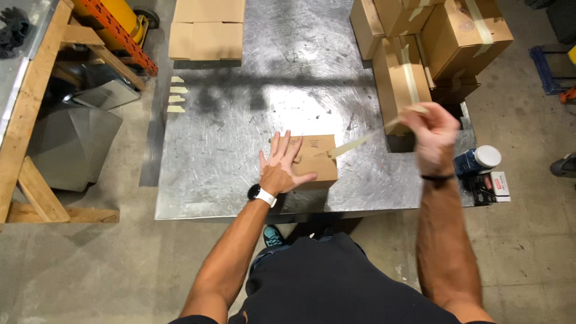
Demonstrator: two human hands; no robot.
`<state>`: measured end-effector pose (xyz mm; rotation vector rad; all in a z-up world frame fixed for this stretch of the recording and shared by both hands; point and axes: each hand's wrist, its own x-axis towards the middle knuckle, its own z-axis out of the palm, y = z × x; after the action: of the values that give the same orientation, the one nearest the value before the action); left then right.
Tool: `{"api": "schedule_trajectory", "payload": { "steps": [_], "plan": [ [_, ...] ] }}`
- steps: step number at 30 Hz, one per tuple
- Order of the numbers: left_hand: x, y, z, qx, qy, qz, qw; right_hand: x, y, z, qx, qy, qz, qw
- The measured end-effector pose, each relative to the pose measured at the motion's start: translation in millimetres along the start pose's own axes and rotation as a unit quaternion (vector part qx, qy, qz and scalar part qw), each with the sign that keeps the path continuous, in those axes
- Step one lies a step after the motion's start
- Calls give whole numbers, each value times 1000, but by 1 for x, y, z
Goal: The person packs items into cardboard boxes by hand on a workbench. The person takes a flat cardboard box, unfolds it into a box shape, places a small packaged item inside, and secures the box closed using strips of adhesive tape taken from the edge of the workbench. The person repeats this process for multiple boxes, stacking the completed boxes into a pile on the workbench.
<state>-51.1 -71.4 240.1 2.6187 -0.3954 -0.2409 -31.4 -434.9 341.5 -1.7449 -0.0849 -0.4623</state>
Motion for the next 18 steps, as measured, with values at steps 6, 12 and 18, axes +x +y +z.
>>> {"api": "schedule_trajectory", "payload": {
  "steps": [6,12,18],
  "plan": [
    [4,2,3,-13,-49,-43,998,-33,26,-76,-5,39,50,998],
    [8,16,-14,-4,-104,-74,992,-39,86,-95,158,229,75,958],
    [12,23,-18,22,-123,-95,988,-18,5,-80,-40,57,-145,987]
  ]
}}
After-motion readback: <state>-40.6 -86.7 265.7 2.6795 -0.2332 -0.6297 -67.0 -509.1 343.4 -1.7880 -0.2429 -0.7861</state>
